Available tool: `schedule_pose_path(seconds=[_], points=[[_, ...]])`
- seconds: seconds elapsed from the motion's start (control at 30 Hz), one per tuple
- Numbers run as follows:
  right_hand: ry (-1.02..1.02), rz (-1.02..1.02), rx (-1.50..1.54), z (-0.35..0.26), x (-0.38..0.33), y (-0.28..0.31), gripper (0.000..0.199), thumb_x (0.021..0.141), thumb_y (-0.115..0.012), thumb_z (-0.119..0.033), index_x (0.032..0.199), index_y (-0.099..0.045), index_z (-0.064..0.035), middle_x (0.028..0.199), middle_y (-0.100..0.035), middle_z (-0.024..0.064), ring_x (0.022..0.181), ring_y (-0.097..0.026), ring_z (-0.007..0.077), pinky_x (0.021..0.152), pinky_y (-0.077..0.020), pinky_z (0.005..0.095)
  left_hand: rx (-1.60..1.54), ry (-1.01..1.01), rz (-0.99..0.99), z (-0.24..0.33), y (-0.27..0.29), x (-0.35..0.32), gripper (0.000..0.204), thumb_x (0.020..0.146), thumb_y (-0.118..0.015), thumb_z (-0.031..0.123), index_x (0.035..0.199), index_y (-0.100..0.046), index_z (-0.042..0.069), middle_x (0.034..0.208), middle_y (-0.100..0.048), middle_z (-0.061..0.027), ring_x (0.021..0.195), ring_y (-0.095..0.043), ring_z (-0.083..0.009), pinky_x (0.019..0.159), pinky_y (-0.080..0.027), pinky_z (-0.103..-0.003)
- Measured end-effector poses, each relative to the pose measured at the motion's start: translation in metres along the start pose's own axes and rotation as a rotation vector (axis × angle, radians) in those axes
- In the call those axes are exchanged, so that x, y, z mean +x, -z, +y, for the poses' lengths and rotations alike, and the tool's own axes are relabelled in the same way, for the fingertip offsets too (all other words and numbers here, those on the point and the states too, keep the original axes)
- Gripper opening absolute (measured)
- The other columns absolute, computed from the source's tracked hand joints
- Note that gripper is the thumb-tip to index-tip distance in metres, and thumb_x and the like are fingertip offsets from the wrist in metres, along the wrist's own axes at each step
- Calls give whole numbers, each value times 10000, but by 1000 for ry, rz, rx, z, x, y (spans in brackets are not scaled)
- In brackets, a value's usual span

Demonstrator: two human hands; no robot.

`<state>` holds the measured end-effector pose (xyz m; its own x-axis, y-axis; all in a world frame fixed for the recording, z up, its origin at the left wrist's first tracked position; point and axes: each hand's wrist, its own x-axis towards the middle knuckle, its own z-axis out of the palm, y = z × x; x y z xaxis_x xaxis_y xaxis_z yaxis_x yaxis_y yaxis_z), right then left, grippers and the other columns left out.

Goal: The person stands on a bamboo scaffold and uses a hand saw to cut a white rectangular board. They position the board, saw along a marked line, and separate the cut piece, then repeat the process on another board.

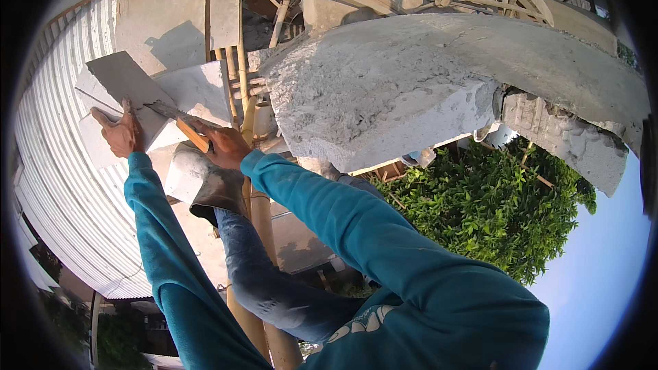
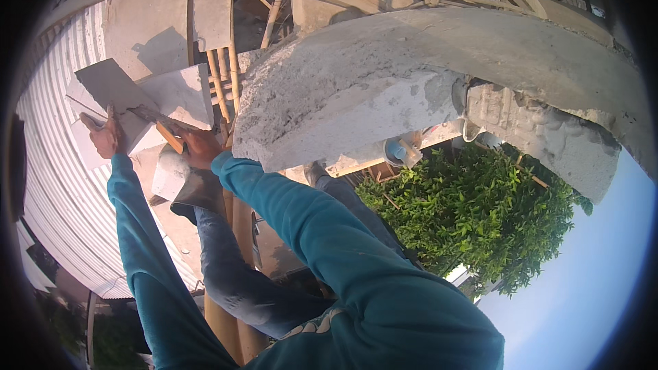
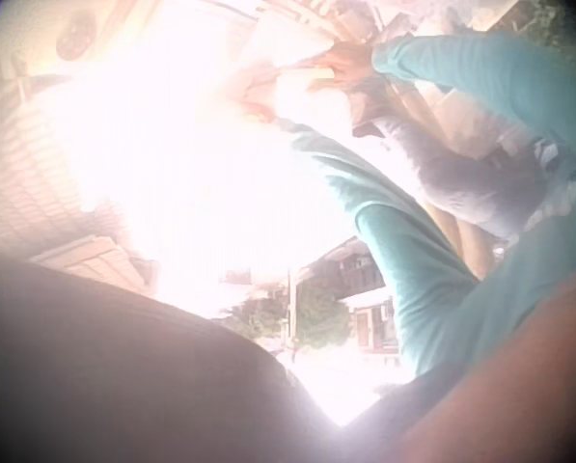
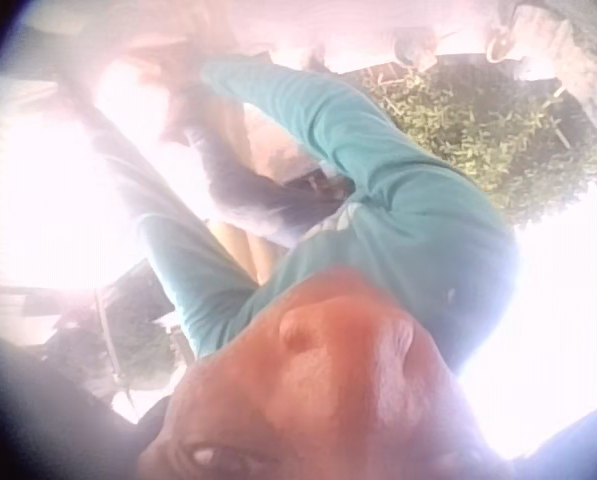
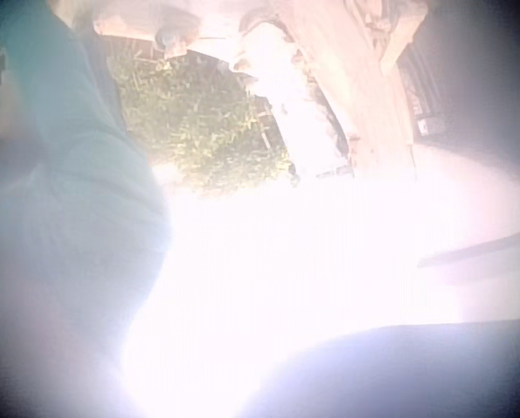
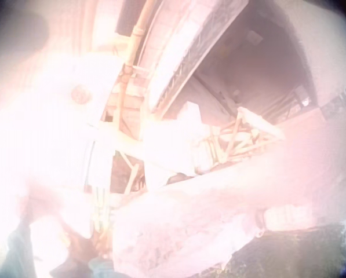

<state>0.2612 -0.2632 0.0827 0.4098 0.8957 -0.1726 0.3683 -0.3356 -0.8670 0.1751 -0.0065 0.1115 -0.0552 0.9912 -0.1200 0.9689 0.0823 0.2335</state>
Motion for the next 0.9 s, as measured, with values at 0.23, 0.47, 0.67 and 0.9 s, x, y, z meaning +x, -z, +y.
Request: schedule_pose_path(seconds=[0.23, 0.47, 0.67, 0.9], points=[[-53, -113, -9, -2, -1, -3, 843, 713, -700, -120, 1494, -383, -132, 714, -663, 172, 702, -664, 395, 673, -542, 495, -24, 45, 39, 15, 18, -16, 993, 761, -668, 704, 1570, -231, 328, 1364, -538, -227, 1203, -585, -435, 1004, -462, -545], [-16, -123, -67, 15, 2, 6, 608, 753, -690, -144, 1330, -519, -62, 756, -667, 206, 722, -669, 404, 669, -539, 497, -20, 57, 40, 28, 24, -23, 995, 766, -702, 654, 1573, -234, 307, 1314, -569, -227, 1167, -605, -429, 989, -484, -514], [-128, -280, 93, -52, -83, 90, 694, 832, -652, -62, 1483, -414, -88, 1297, -595, 257, 974, -677, 420, 796, -571, 452, -13, 78, 16, 26, 33, -23, 1012, 773, -728, 587, 1579, -204, 268, 1254, -563, -280, 1102, -620, -453, 967, -488, -525], [-136, -241, 45, -82, -117, 124, 729, 794, -684, -27, 1478, -434, -68, 1024, -690, 235, 810, -682, 415, 713, -562, 438, -24, 17, 51, 21, 33, -30, 1033, 774, -724, 578, 1587, -189, 228, 1186, -570, -284, 1053, -637, -457, 924, -509, -523]])
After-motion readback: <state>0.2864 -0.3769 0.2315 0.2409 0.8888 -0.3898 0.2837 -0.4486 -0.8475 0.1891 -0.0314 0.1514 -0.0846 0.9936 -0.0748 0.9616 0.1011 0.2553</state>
